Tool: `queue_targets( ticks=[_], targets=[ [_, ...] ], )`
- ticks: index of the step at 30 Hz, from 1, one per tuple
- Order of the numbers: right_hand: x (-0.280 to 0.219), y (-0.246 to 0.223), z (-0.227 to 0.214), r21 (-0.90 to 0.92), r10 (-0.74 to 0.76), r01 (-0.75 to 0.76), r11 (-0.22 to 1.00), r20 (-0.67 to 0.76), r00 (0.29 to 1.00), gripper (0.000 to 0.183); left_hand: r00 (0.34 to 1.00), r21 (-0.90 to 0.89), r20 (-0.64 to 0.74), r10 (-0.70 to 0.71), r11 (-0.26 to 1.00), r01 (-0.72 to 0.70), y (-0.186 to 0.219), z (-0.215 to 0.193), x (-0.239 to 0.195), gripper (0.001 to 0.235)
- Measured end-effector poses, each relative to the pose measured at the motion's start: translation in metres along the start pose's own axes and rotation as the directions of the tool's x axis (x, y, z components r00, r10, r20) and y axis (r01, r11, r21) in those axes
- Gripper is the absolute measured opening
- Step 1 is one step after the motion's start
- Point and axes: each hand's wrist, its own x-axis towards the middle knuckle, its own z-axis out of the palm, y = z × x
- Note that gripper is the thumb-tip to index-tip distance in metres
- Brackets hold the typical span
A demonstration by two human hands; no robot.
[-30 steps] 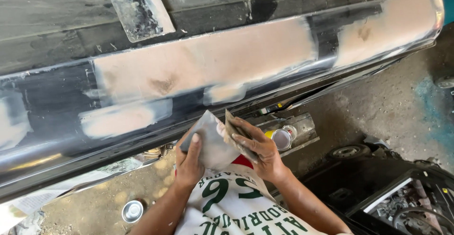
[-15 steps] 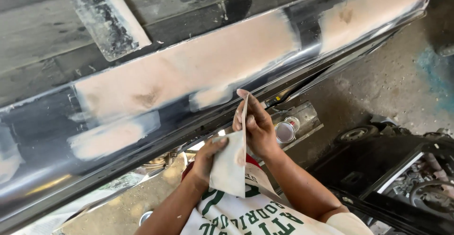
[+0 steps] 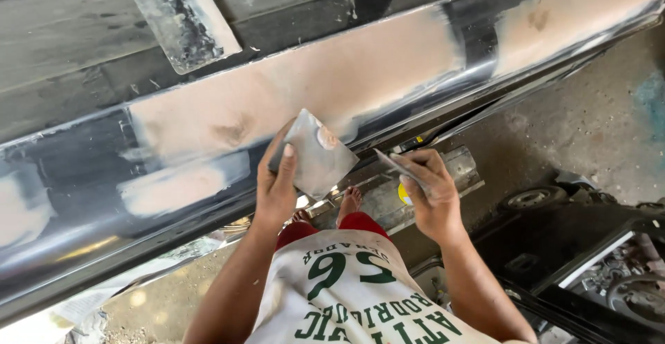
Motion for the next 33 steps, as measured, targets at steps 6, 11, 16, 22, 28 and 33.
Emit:
queue_targets(
  ticks=[6, 11, 16, 22, 28, 33],
  targets=[
    [0.011, -0.026, 0.051, -0.380, -0.335, 0.373, 0.846, 0.165, 0.928, 0.029, 0.996, 0.119, -0.014, 0.090, 0.989, -0.087, -0.019, 0.024, -0.011, 0.044],
    [0.006, -0.026, 0.054, 0.002, 0.034, -0.035, 0.999, 0.157, 0.987, 0.031, 0.774, 0.229, -0.606, 0.186, 0.972, -0.055, -0.019, -0.023, 0.018, 0.043],
    [-0.001, 0.022, 0.042, 0.589, 0.763, -0.545, 0.597, -0.205, 0.613, 0.041, 0.756, 0.351, -0.481, 0.444, 0.888, -0.298, 0.000, -0.096, 0.029, 0.038],
    [-0.015, 0.079, 0.037, -0.558, 0.237, -0.164, 0.814, 0.060, 0.970, 0.054, 0.746, 0.559, -0.341, 0.572, 0.761, -0.328, -0.022, -0.109, 0.043, 0.052],
    [0.027, 0.034, 0.056, -0.622, 0.557, -0.462, 0.632, -0.049, 0.829, 0.061, 0.733, 0.510, -0.360, 0.577, 0.780, -0.363, -0.041, -0.118, 0.037, 0.050],
    [0.086, -0.041, 0.089, 0.799, 0.990, -0.585, 0.140, -0.100, 0.100, 0.015, 0.732, 0.657, -0.281, 0.621, 0.680, -0.324, -0.053, -0.128, 0.027, 0.045]
  ],
)
